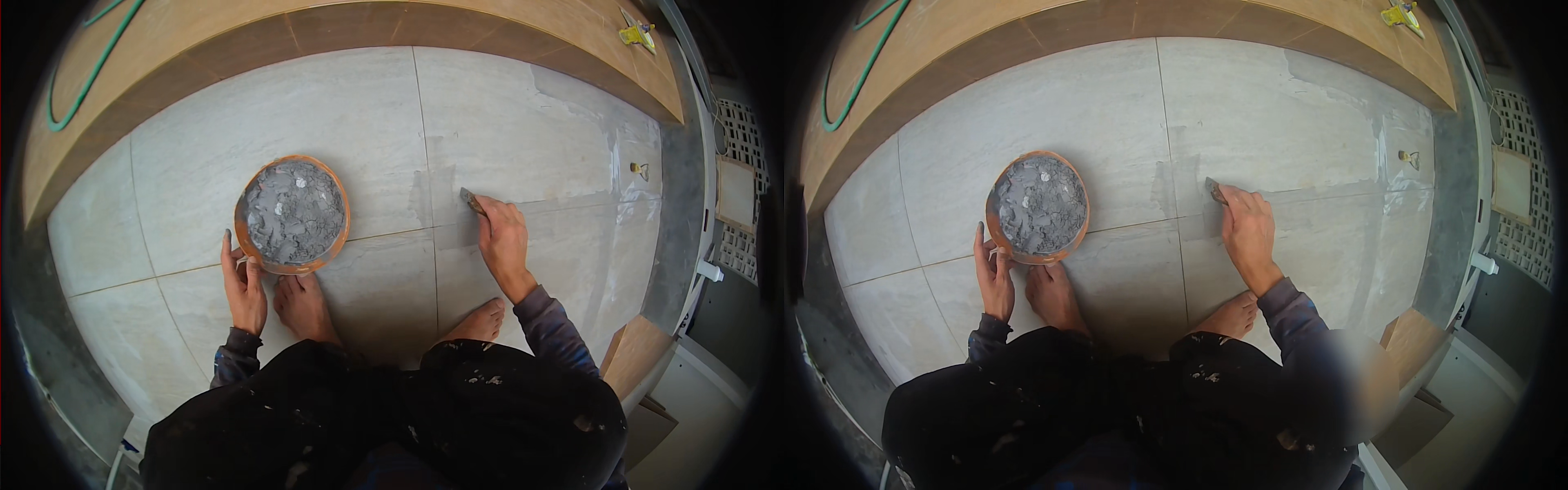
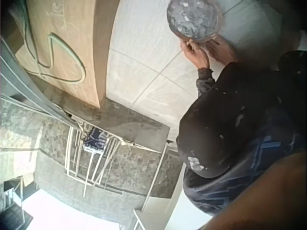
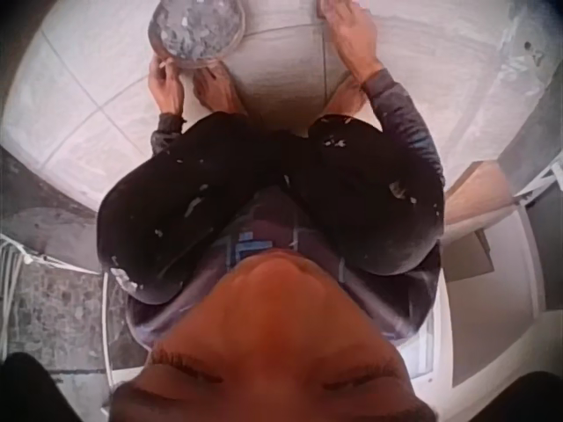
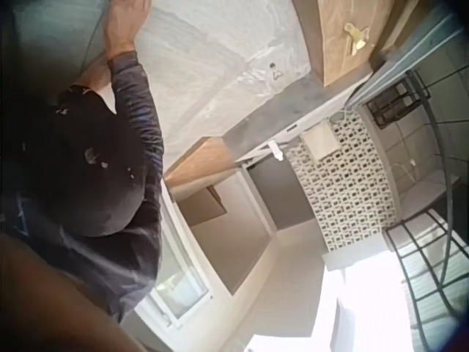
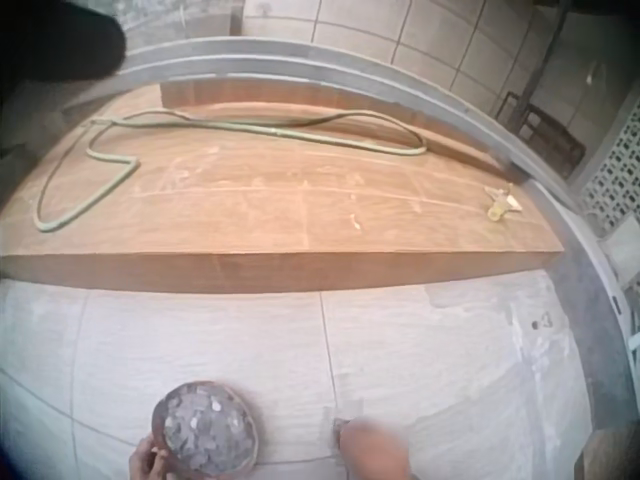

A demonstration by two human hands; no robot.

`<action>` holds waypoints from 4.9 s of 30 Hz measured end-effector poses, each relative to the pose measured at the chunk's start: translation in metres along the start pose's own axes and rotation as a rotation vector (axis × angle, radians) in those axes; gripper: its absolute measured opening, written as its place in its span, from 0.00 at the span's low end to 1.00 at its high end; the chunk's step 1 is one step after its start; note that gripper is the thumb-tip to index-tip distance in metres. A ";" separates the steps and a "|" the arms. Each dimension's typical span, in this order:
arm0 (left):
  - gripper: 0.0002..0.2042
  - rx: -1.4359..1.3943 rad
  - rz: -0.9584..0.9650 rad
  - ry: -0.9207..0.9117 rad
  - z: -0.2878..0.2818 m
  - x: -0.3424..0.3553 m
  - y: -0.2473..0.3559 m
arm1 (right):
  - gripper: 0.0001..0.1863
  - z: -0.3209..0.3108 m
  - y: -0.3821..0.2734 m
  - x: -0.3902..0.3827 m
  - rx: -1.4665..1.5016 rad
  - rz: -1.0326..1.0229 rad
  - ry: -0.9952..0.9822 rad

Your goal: The person applies grout into the gaps between floor tiles using a small scraper, repeatedly taking grout from a bowl and spreading it along the seams.

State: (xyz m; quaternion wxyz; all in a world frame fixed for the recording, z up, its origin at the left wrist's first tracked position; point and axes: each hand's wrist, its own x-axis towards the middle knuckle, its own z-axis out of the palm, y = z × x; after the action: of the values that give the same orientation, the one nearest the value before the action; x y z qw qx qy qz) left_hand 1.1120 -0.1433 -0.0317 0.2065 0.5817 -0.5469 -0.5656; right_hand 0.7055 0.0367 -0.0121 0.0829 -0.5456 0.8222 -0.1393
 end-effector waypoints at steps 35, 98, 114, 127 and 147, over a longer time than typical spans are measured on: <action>0.22 0.096 0.003 -0.045 -0.009 0.017 0.000 | 0.22 0.030 -0.037 0.072 -0.008 -0.136 0.008; 0.17 -0.381 -0.203 -0.065 0.009 0.032 -0.002 | 0.16 0.082 0.001 0.214 0.102 -0.400 0.209; 0.19 -0.356 -0.219 -0.027 0.012 0.032 0.009 | 0.16 0.069 0.013 0.268 0.157 -0.442 0.172; 0.20 -0.399 -0.192 -0.015 0.008 0.037 0.005 | 0.21 0.060 -0.014 0.068 -0.014 -0.436 -0.082; 0.27 -0.400 -0.213 0.019 0.013 0.038 0.003 | 0.19 0.081 -0.018 0.151 0.028 -0.451 0.085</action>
State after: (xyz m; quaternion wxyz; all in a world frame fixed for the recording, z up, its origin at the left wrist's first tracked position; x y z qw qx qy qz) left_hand 1.0903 -0.1722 -0.0490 0.2619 0.5891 -0.3573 -0.6758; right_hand 0.6854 -0.1197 -0.0807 0.0225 -0.7080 0.6802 -0.1885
